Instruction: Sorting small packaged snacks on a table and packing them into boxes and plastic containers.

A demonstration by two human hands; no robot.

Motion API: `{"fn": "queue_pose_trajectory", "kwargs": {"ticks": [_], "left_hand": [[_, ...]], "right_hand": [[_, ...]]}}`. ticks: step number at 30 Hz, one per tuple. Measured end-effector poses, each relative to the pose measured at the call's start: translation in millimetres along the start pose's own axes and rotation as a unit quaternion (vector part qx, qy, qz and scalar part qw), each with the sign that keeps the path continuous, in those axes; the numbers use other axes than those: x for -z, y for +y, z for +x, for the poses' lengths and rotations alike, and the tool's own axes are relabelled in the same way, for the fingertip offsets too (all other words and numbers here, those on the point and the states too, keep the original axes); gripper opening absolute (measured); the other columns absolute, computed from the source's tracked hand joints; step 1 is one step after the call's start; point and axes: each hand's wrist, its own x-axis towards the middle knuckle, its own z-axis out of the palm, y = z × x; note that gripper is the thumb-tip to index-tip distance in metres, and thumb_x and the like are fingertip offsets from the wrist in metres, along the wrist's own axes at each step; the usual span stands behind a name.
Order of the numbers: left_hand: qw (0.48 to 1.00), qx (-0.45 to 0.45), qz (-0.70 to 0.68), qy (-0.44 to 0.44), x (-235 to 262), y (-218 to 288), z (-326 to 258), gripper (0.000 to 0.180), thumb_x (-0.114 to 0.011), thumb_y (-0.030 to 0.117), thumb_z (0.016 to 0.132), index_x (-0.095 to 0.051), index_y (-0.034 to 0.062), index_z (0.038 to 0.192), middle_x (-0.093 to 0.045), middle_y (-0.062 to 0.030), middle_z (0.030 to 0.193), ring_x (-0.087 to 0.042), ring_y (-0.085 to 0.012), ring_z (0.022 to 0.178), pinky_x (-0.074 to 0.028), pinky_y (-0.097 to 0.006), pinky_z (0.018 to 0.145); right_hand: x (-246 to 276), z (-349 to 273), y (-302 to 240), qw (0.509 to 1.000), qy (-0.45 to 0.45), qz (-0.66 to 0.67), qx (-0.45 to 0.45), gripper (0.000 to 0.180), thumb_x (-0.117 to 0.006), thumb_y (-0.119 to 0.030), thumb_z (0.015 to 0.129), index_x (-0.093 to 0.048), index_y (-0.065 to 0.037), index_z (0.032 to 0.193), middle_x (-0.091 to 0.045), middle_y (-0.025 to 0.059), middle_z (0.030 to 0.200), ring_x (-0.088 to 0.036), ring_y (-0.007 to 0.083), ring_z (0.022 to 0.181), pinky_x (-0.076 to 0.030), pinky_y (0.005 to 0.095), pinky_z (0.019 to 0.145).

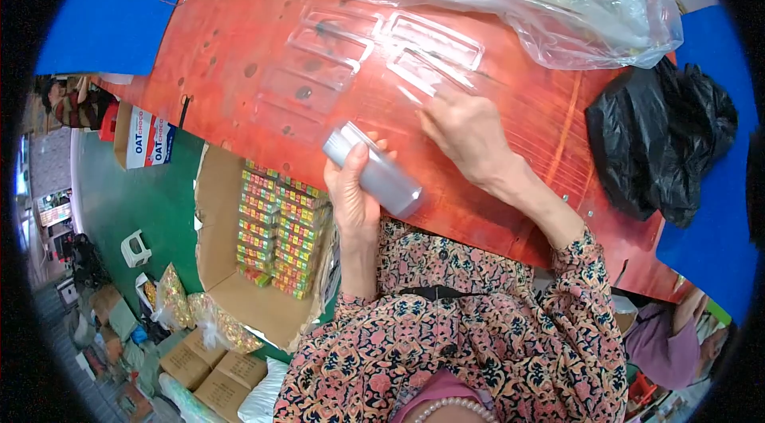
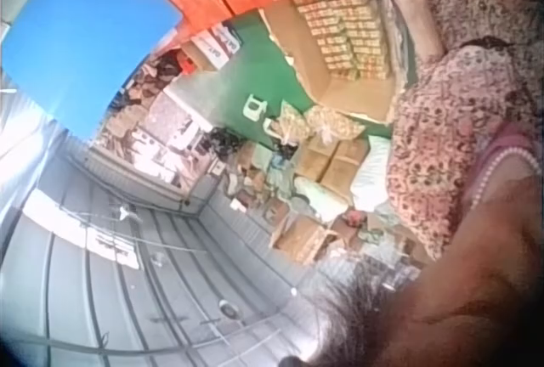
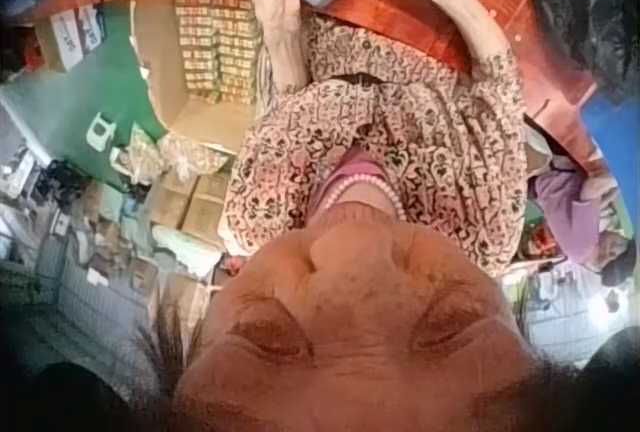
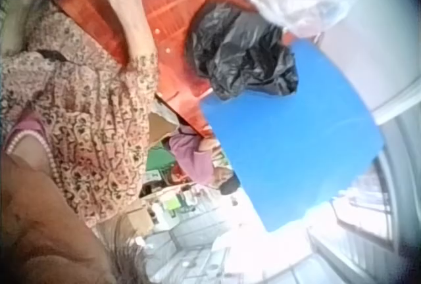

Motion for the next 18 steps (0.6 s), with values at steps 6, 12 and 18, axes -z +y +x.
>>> {"fn": "queue_pose_trajectory", "kwargs": {"ticks": [6, 12, 18], "left_hand": [[0.999, 0.038, -0.021, -0.013, -7.2, -4.5, -7.0, 0.043, -0.065, 0.009, 0.077, -0.043, 0.0011, 0.113, -0.057, -0.0136, 0.098, -0.059, -0.0227, 0.085, -0.053, -0.041, 0.076], [0.999, -0.018, 0.004, -0.043, -14.6, -7.3, -6.3, 0.034, -0.068, 0.01, 0.075, -0.051, 0.002, 0.104, -0.058, -0.0092, 0.095, -0.058, -0.0174, 0.086, -0.049, -0.032, 0.077], [0.998, 0.016, -0.021, -0.055, -16.6, -2.2, -11.8, 0.034, -0.069, 0.01, 0.074, -0.053, -0.0009, 0.102, -0.059, -0.0105, 0.093, -0.059, -0.0165, 0.081, -0.049, -0.029, 0.073]], "right_hand": [[-27.0, -4.8, 11.2, 0.977, -0.029, -0.206, 0.052, 0.013, -0.062, -0.011, 0.07, -0.056, 0.0, 0.068, -0.051, 0.0099, 0.07, -0.058, 0.0212, 0.064, -0.048, 0.0325, 0.048], [4.2, -6.2, -17.4, 0.951, -0.124, 0.275, -0.075, 0.014, -0.064, -0.013, 0.077, -0.066, 0.001, 0.08, -0.06, 0.0092, 0.068, -0.056, 0.0149, 0.061, -0.043, 0.0287, 0.056], [5.4, -8.6, -14.7, 0.809, -0.264, 0.477, -0.219, 0.024, -0.06, -0.022, 0.085, -0.065, 0.0, 0.077, -0.053, -0.0025, 0.061, -0.045, 0.0042, 0.056, -0.037, 0.021, 0.051]]}}
